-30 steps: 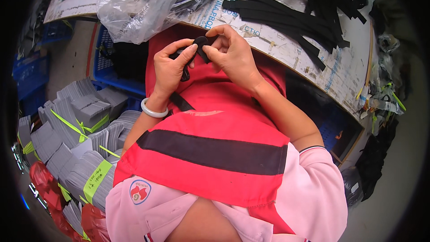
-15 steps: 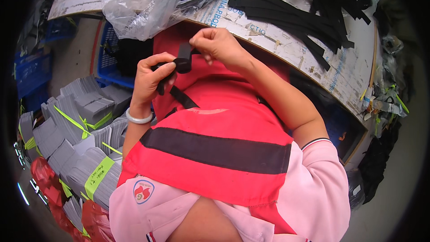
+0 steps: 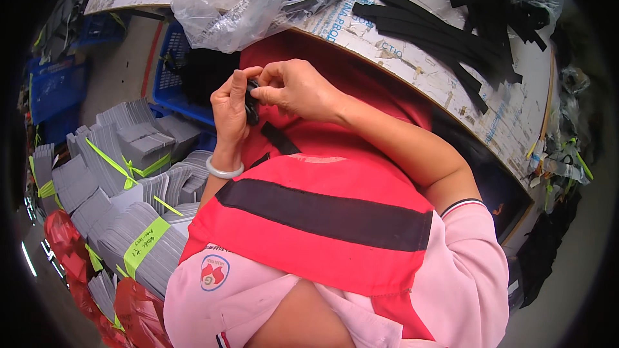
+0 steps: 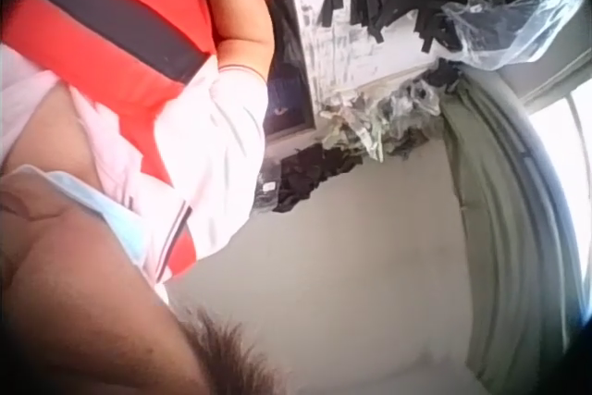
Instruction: Thread black straps through plastic buckles at a manufacturing workstation.
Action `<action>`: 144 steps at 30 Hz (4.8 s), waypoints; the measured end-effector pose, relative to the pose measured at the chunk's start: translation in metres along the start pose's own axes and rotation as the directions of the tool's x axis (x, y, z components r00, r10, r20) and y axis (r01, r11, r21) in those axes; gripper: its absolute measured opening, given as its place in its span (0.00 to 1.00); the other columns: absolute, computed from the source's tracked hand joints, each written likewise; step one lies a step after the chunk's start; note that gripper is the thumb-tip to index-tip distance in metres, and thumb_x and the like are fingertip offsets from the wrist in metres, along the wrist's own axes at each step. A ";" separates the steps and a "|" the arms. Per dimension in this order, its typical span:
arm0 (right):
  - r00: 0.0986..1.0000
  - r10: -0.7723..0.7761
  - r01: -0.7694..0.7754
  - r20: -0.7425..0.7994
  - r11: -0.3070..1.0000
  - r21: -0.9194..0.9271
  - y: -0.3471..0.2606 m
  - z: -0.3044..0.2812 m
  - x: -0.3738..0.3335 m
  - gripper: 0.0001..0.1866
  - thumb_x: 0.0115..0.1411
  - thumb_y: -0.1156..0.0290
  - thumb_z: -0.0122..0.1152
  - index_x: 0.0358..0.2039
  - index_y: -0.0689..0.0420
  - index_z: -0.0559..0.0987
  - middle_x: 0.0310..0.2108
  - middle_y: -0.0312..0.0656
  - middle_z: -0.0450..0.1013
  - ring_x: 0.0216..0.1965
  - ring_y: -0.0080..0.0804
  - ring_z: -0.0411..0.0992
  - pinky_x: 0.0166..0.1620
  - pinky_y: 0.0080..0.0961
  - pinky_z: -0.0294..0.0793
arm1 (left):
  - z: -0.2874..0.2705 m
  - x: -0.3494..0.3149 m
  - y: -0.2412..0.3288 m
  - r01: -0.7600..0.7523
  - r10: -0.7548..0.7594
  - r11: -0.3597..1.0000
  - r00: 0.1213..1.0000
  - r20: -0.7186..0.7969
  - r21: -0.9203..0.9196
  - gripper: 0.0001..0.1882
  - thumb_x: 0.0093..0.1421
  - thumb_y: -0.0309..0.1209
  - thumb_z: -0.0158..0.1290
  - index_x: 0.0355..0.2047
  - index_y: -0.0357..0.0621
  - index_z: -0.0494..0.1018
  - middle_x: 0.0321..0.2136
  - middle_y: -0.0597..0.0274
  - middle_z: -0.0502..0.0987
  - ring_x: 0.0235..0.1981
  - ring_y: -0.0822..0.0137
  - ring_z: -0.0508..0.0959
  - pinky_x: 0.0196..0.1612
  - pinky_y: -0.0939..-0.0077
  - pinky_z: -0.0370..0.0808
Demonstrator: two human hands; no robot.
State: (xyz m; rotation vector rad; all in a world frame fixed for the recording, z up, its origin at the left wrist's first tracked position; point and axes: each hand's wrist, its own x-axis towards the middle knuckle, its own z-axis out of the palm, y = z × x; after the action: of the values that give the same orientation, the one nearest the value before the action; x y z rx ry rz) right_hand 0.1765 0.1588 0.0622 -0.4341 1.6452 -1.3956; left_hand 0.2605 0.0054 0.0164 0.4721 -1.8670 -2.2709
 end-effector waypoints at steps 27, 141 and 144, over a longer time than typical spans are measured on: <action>0.627 -0.644 -0.223 -0.439 0.391 -0.893 0.029 -0.203 -0.020 0.10 0.55 0.71 0.64 0.38 0.56 0.79 0.35 0.42 0.74 0.43 0.43 0.70 0.47 0.34 0.70 | 0.038 0.033 -0.021 0.736 -0.508 0.547 0.671 0.540 -0.399 0.15 0.69 0.40 0.47 0.39 0.38 0.71 0.29 0.60 0.75 0.22 0.71 0.75 0.12 0.88 0.65; 0.694 -0.608 -0.149 -0.385 0.402 -0.903 0.039 -0.185 -0.039 0.12 0.54 0.68 0.64 0.39 0.56 0.81 0.39 0.41 0.74 0.45 0.43 0.71 0.50 0.35 0.70 | 0.034 0.017 -0.003 0.398 -0.346 0.888 0.908 0.237 -0.230 0.06 0.60 0.24 0.57 0.36 0.41 0.70 0.31 0.55 0.80 0.17 0.74 0.74 0.19 0.86 0.69; 0.664 -0.683 -0.095 -0.304 0.326 -0.941 0.042 -0.185 -0.033 0.09 0.56 0.68 0.63 0.36 0.56 0.80 0.37 0.41 0.75 0.43 0.42 0.72 0.47 0.34 0.72 | 0.036 0.017 -0.004 0.355 -0.317 0.922 0.921 0.229 -0.154 0.06 0.61 0.27 0.57 0.37 0.39 0.73 0.27 0.60 0.78 0.17 0.75 0.73 0.22 0.85 0.69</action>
State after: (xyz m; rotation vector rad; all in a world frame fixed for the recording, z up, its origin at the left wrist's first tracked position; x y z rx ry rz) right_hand 0.0569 0.3058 0.0280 -1.0449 3.1310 -0.6945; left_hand 0.2329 0.0339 0.0164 0.5964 -1.7346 -2.7898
